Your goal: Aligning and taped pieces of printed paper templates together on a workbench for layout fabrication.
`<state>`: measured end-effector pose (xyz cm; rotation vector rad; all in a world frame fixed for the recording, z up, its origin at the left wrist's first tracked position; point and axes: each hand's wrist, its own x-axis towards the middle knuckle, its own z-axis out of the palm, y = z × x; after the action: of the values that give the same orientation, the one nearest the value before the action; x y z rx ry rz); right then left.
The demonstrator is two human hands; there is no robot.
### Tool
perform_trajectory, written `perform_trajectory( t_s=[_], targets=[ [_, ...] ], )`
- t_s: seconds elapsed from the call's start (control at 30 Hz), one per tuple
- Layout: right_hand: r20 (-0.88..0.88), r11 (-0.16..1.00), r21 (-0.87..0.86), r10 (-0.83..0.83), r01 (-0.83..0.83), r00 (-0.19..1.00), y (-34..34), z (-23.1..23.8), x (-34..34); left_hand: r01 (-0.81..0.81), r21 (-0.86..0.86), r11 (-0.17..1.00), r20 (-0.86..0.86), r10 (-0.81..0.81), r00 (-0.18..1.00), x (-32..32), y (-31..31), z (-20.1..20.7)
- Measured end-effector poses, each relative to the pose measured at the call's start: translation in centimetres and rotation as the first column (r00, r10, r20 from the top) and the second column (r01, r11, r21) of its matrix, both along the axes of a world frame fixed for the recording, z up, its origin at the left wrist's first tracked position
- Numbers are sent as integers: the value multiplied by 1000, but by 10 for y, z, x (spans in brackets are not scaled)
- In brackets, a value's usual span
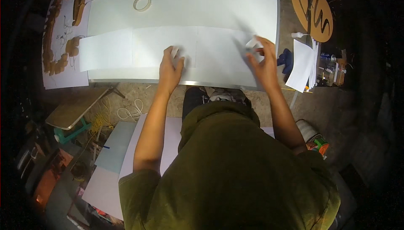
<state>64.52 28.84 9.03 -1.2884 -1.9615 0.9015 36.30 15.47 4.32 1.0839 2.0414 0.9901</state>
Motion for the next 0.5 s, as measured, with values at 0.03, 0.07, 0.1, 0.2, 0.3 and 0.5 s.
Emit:
perform_trajectory(
  t_s=[0.03,0.07,0.1,0.2,0.3,0.5],
  targets=[
    [158,996,-60,-59,70,986,4,-15,10,105,100,989,-185,-86,979,-3,-3,-16],
    [218,995,-20,-87,93,972,9,-43,29,107,97,989,-178,-89,980,-3,3,-21],
    [280,994,22,-111,110,953,12,-70,46,133,40,990,-229,-120,966,0,10,-23],
    [267,933,-192,-247,303,931,7,-103,62,146,-32,989,-252,-150,956,-1,29,-36],
    [265,902,-222,-311,371,913,1,-114,72,153,-24,988,-234,-154,960,-1,44,-55],
    [259,901,-244,-295,357,920,-10,-119,72,287,-1,958,-309,-273,911,-8,43,-73]
  ],
)
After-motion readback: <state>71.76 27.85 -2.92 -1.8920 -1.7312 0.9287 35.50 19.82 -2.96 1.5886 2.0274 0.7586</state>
